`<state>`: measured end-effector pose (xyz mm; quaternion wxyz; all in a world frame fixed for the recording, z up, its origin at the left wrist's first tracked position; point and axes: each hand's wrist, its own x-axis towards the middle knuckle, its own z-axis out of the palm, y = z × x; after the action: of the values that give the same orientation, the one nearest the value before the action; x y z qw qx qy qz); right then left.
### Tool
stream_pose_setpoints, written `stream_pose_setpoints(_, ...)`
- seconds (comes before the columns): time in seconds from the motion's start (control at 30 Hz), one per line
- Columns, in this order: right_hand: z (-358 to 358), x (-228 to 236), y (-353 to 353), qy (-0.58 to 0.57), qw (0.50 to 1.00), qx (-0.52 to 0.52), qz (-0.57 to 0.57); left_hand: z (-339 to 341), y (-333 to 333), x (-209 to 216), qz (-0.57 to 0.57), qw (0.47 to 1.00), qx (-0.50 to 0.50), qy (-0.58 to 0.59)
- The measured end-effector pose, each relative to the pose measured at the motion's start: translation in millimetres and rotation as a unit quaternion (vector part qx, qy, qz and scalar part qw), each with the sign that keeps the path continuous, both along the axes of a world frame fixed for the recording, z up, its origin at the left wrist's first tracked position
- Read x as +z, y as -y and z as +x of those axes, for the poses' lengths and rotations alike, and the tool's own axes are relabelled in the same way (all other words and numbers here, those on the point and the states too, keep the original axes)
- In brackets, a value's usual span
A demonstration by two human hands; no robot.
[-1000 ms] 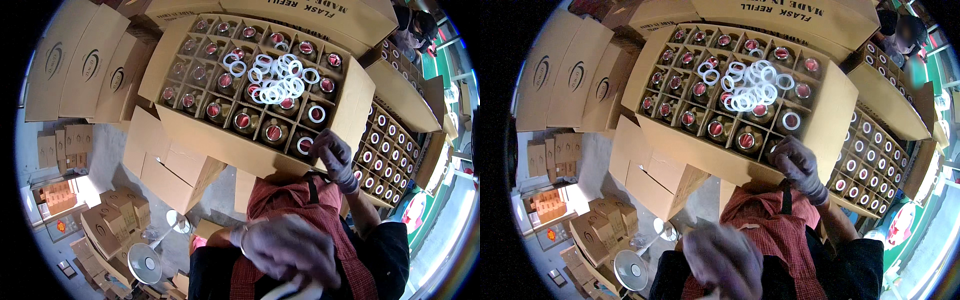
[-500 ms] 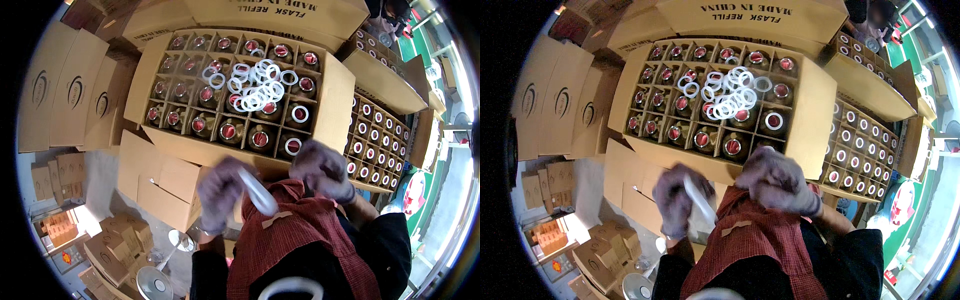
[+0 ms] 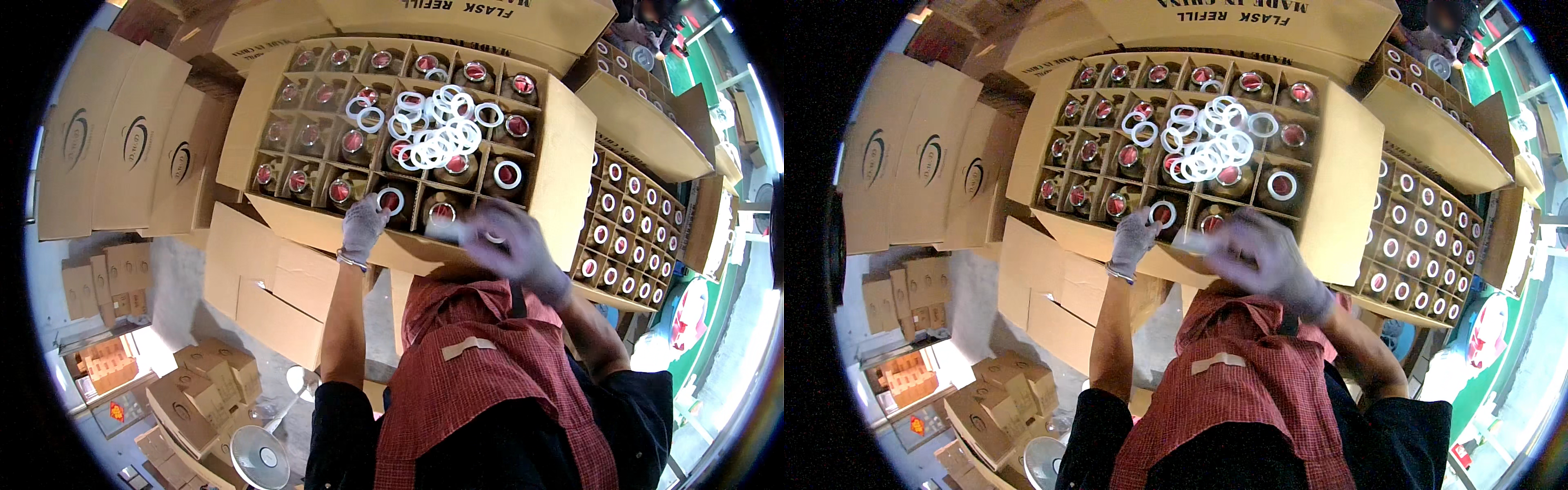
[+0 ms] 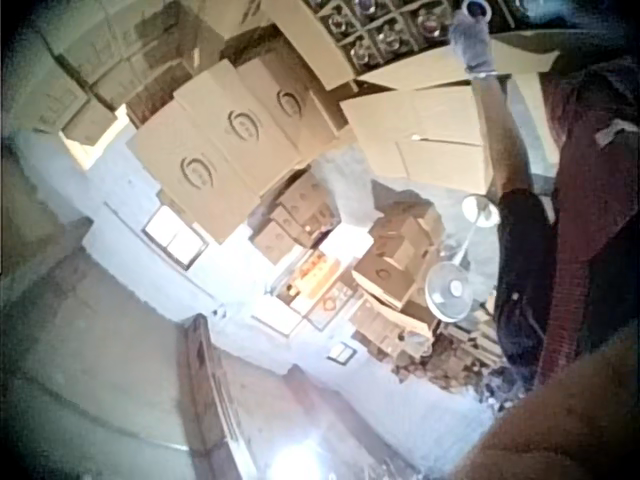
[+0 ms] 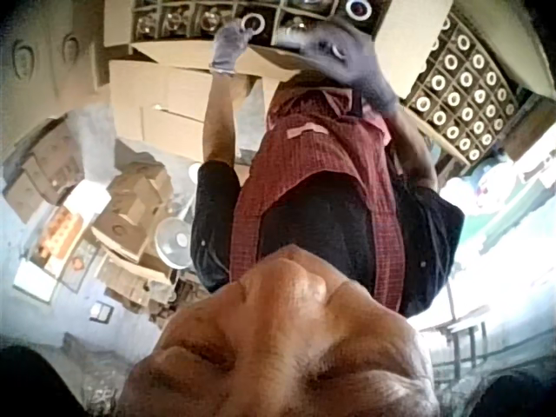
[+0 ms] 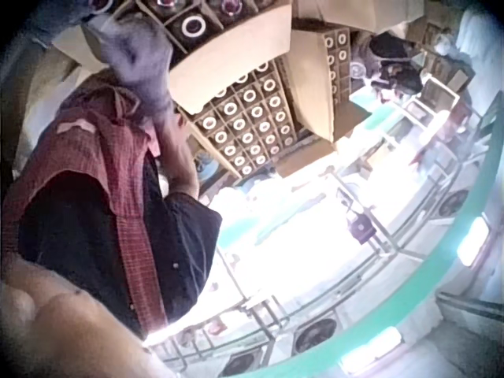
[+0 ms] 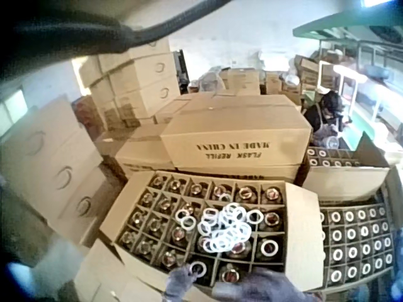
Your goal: The person places white circular rings onto the tops of small jars arranged in a cardboard box. They then open a second box containing pink plastic flasks, remove one, and attach a grey lid and a handle to it.
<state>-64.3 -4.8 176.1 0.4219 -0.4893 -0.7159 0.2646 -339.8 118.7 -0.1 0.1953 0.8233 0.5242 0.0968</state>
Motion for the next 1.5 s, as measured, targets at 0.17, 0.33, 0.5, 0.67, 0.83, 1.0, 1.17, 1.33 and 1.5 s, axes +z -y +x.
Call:
stream_pose_setpoints(0.17,-25,-161,-27,0.297,0.953,-0.057,-0.011,8,-9,-12,-0.055,0.991,0.019,-0.123)
stream_pose_setpoints(0.33,-28,-189,1,0.338,0.94,-0.045,-0.013,43,-5,46,-0.004,0.983,0.053,-0.175)
stream_pose_setpoints(0.5,-16,-173,-14,0.343,0.939,-0.017,0.01,89,-39,37,0.193,0.973,-0.011,0.126)
stream_pose_setpoints(0.67,-9,-176,-15,0.314,0.95,0.001,-0.001,93,-55,10,0.068,0.994,0.0,0.09)
stream_pose_setpoints(0.83,-39,-131,-72,0.094,0.983,-0.158,-0.023,78,-51,9,0.062,0.986,-0.003,0.152)
stream_pose_setpoints(1.0,-62,-160,-111,0.21,0.959,-0.155,-0.107,68,-50,21,0.068,0.989,0.008,0.133)
stream_pose_setpoints(1.17,-47,-148,-99,-0.098,0.98,-0.142,-0.095,-28,-72,15,0.041,0.975,0.165,0.145)
stream_pose_setpoints(1.33,-62,-116,-85,-0.255,0.935,-0.079,-0.232,-85,-71,-22,0.083,0.99,0.109,-0.016)
stream_pose_setpoints(1.5,-61,-106,-79,-0.449,0.841,-0.041,-0.3,-78,-71,-14,0.024,0.991,0.046,-0.124)
